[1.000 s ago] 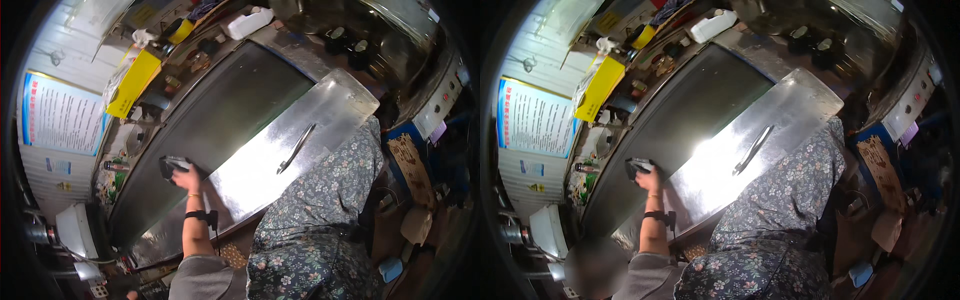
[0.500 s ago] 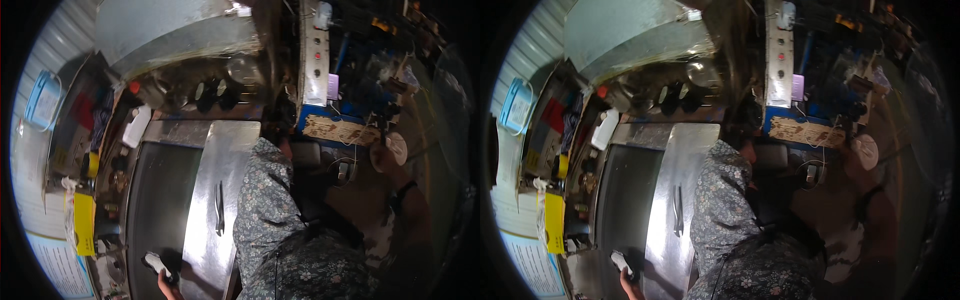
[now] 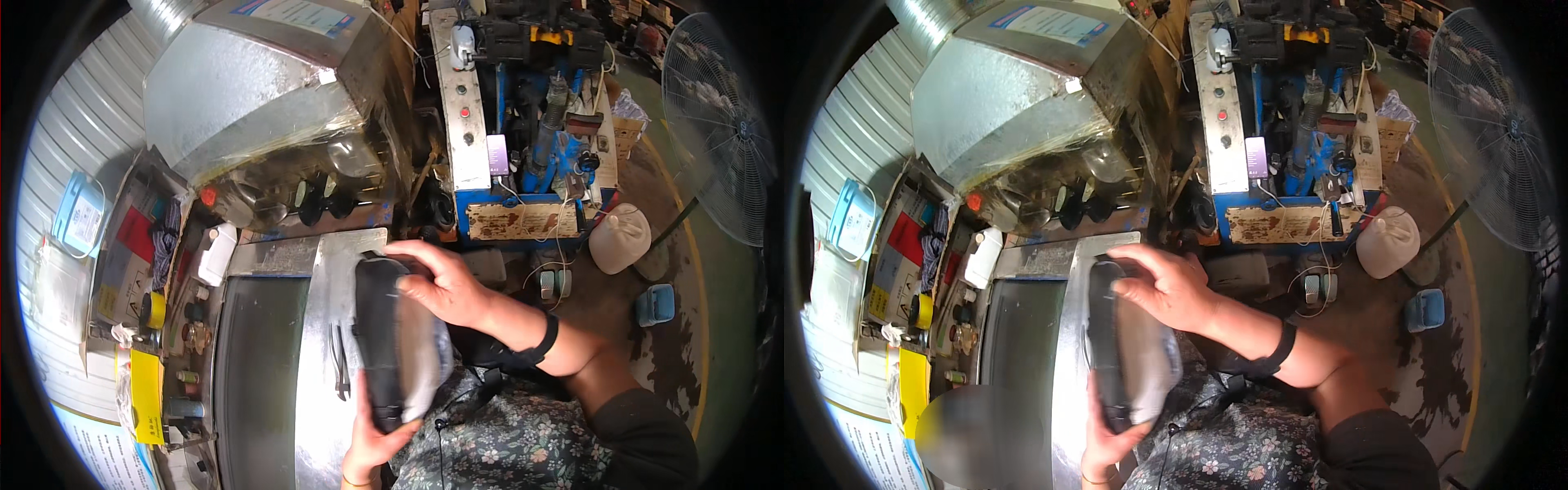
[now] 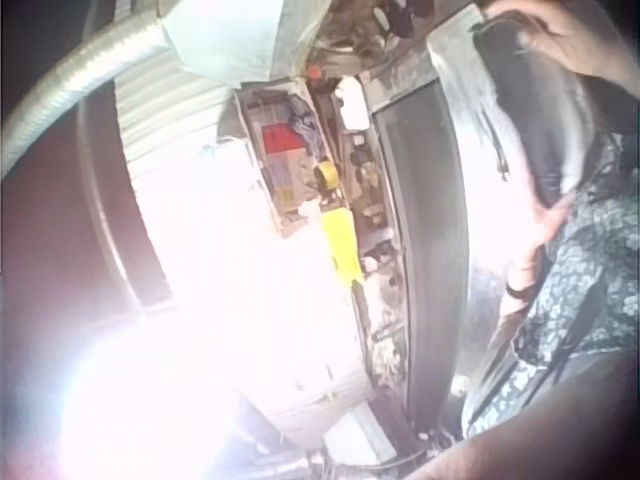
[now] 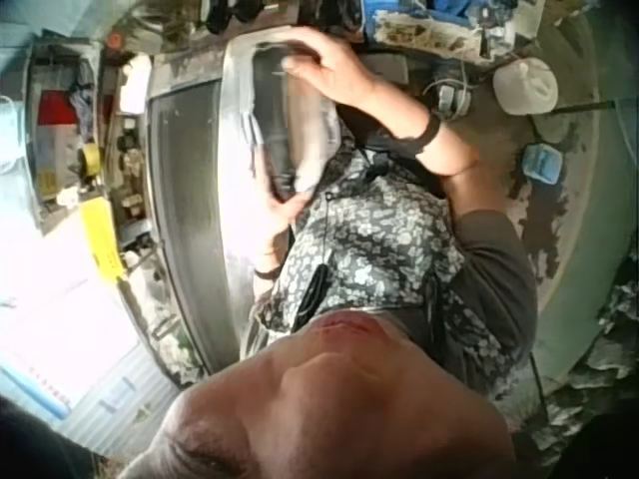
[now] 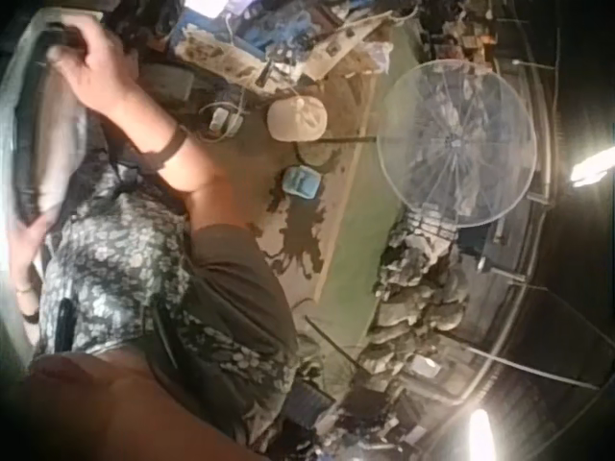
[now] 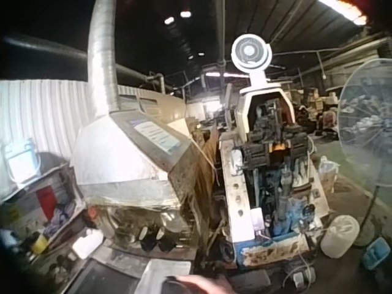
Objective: The person picks up a shoe from a conveyor belt, presses the edges of the sole by hand, and places it into a machine. They then remove a shoe from the machine, press its sole, and return it to the conveyor belt.
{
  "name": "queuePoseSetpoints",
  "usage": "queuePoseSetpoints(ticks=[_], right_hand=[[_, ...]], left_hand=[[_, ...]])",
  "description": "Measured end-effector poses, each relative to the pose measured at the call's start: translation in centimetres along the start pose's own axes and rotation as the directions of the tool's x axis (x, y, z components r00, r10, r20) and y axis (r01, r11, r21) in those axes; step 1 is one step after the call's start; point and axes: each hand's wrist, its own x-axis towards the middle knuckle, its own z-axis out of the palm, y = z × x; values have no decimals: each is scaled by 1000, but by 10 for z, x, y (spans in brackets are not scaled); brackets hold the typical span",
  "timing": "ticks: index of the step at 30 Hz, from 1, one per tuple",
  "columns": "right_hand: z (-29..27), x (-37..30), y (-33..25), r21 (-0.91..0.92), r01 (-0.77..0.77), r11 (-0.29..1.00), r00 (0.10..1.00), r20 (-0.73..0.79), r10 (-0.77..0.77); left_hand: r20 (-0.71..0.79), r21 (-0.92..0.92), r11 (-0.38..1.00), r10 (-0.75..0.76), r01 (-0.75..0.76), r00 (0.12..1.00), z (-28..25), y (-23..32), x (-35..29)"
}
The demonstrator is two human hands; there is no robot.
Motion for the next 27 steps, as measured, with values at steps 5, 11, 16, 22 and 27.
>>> queuePoseSetpoints(ticks=[5,11,16,22,27], right_hand=[[-3,-46,-9,-316,315,895,935,267,-234],[0,-39,-46,-350,443,825,878,356,-321],[-5,-36,-46,-279,355,892,877,430,-215],[10,-56,-2,-76,-83,994,960,263,100],[13,-154,23,251,-521,816,853,193,485]], left_hand=[[-257,-202,973,58,-112,965,16,-24,66],[-133,-464,880,-184,103,974,31,10,118],[-185,-449,889,-185,85,965,36,6,115],[-142,349,886,371,-305,918,37,-10,91],[-89,592,754,411,-284,907,18,-9,98]])
